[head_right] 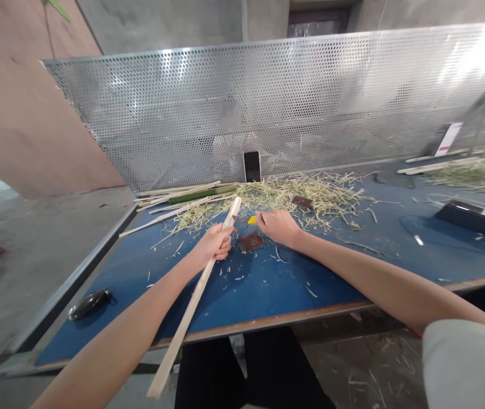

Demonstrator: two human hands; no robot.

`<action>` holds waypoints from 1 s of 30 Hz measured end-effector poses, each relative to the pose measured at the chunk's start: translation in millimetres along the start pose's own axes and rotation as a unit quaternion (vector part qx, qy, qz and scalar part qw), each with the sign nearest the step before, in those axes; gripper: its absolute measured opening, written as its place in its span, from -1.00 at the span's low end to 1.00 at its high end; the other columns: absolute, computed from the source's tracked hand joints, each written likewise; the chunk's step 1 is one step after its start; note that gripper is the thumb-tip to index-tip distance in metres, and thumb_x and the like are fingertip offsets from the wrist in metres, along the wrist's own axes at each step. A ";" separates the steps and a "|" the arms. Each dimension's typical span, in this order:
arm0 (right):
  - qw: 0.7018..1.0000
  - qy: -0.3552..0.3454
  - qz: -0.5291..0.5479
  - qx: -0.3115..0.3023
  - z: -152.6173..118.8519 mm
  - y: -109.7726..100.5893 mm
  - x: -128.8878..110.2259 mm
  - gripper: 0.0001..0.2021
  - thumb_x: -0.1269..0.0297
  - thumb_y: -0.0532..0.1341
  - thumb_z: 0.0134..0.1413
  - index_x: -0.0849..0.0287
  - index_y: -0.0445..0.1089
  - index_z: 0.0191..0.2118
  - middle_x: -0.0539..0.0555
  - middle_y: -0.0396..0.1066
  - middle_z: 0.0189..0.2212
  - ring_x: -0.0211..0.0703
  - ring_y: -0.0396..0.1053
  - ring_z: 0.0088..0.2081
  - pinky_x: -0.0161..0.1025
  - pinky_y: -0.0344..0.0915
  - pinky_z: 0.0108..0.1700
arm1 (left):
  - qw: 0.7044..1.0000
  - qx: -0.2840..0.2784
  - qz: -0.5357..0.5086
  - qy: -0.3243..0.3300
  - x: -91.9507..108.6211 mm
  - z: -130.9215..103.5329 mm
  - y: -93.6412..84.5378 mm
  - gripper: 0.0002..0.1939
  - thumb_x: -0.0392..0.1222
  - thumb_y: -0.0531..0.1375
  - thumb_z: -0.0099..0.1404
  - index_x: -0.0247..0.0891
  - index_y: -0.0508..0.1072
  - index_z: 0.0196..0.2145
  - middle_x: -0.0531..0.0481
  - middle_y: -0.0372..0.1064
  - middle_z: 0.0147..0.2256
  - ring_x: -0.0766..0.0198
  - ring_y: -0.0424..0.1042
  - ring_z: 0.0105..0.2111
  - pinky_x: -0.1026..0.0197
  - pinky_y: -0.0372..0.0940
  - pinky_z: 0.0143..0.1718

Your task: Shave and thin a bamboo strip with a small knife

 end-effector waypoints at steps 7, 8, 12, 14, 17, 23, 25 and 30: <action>1.000 -0.004 0.003 0.000 1.3 5.4 2.7 -0.43 0.19 -0.12 0.65 0.17 0.64 -0.16 0.23 0.68 -0.29 0.00 0.53 -0.32 -0.12 -0.03 -0.31 | 1.000 0.000 0.017 0.008 -3.9 0.6 1.9 -0.66 0.16 0.15 0.66 -0.12 0.31 -0.17 0.31 0.04 -0.65 0.43 -0.03 -0.78 0.36 -0.06 -0.70; 1.000 -0.006 0.003 0.000 1.2 5.9 1.7 -0.44 0.20 -0.12 0.64 0.17 0.64 -0.16 0.23 0.68 -0.29 -0.01 0.54 -0.31 -0.13 -0.02 -0.31 | 1.000 0.001 0.021 0.007 -4.5 0.8 2.0 -0.66 0.16 0.13 0.67 -0.12 0.30 -0.17 0.31 0.04 -0.65 0.43 -0.03 -0.78 0.36 -0.07 -0.70; 1.000 -0.016 0.000 -0.001 1.3 6.2 -2.0 -0.41 0.20 -0.14 0.65 0.18 0.64 -0.16 0.24 0.69 -0.27 0.01 0.57 -0.29 -0.14 0.05 -0.30 | 0.999 -0.006 0.032 0.006 -5.6 0.2 3.9 -0.68 0.12 0.06 0.71 -0.12 0.30 -0.17 0.31 0.03 -0.67 0.41 -0.03 -0.78 0.35 -0.07 -0.69; 1.000 -0.023 -0.011 -0.013 1.9 7.8 -2.3 -0.41 0.21 -0.15 0.65 0.21 0.65 -0.10 0.25 0.70 -0.25 0.03 0.60 -0.26 -0.15 0.10 -0.28 | 0.999 -0.011 0.035 0.011 -5.4 -0.7 5.2 -0.66 0.14 0.06 0.71 -0.11 0.29 -0.18 0.31 0.02 -0.67 0.41 -0.04 -0.78 0.35 -0.07 -0.69; 0.998 -0.031 -0.041 -0.037 3.0 10.8 0.1 -0.43 0.25 -0.13 0.63 0.26 0.66 0.06 0.28 0.71 -0.23 0.07 0.63 -0.23 -0.16 0.16 -0.27 | 0.999 -0.019 0.042 0.021 -5.2 -2.5 7.4 -0.64 0.18 0.09 0.70 -0.10 0.28 -0.19 0.32 0.02 -0.67 0.42 -0.06 -0.78 0.34 -0.08 -0.70; 0.997 -0.001 -0.075 -0.035 7.6 4.5 8.8 -0.38 0.27 -0.17 0.63 0.30 0.69 -0.03 0.32 0.72 -0.20 0.08 0.65 -0.21 -0.16 0.19 -0.28 | 0.998 -0.039 0.039 0.038 -4.7 -4.7 12.0 -0.64 0.13 0.09 0.72 -0.11 0.26 -0.22 0.32 0.00 -0.67 0.45 -0.06 -0.77 0.37 -0.09 -0.70; 0.998 0.011 -0.068 -0.009 11.0 -1.4 11.9 -0.37 0.25 -0.15 0.62 0.30 0.70 -0.13 0.34 0.72 -0.21 0.08 0.65 -0.23 -0.16 0.20 -0.29 | 0.997 -0.055 0.022 0.039 -3.7 -3.4 12.2 -0.62 0.17 0.12 0.70 -0.11 0.27 -0.22 0.32 -0.02 -0.66 0.46 -0.08 -0.77 0.37 -0.11 -0.69; 0.997 0.020 -0.061 0.049 19.3 -7.8 19.2 -0.36 0.26 -0.12 0.59 0.32 0.71 -0.22 0.35 0.71 -0.28 0.08 0.64 -0.29 -0.16 0.20 -0.33 | 0.993 -0.116 -0.016 0.023 -0.1 -0.3 12.9 -0.60 0.21 0.16 0.67 -0.13 0.32 -0.21 0.30 -0.01 -0.66 0.46 -0.10 -0.77 0.36 -0.12 -0.70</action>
Point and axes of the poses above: each hand's wrist, its own z-axis towards the middle knuckle, its own y-axis out of the palm, x = y × z, the point moved 7 cm from there along z, towards the middle knuckle
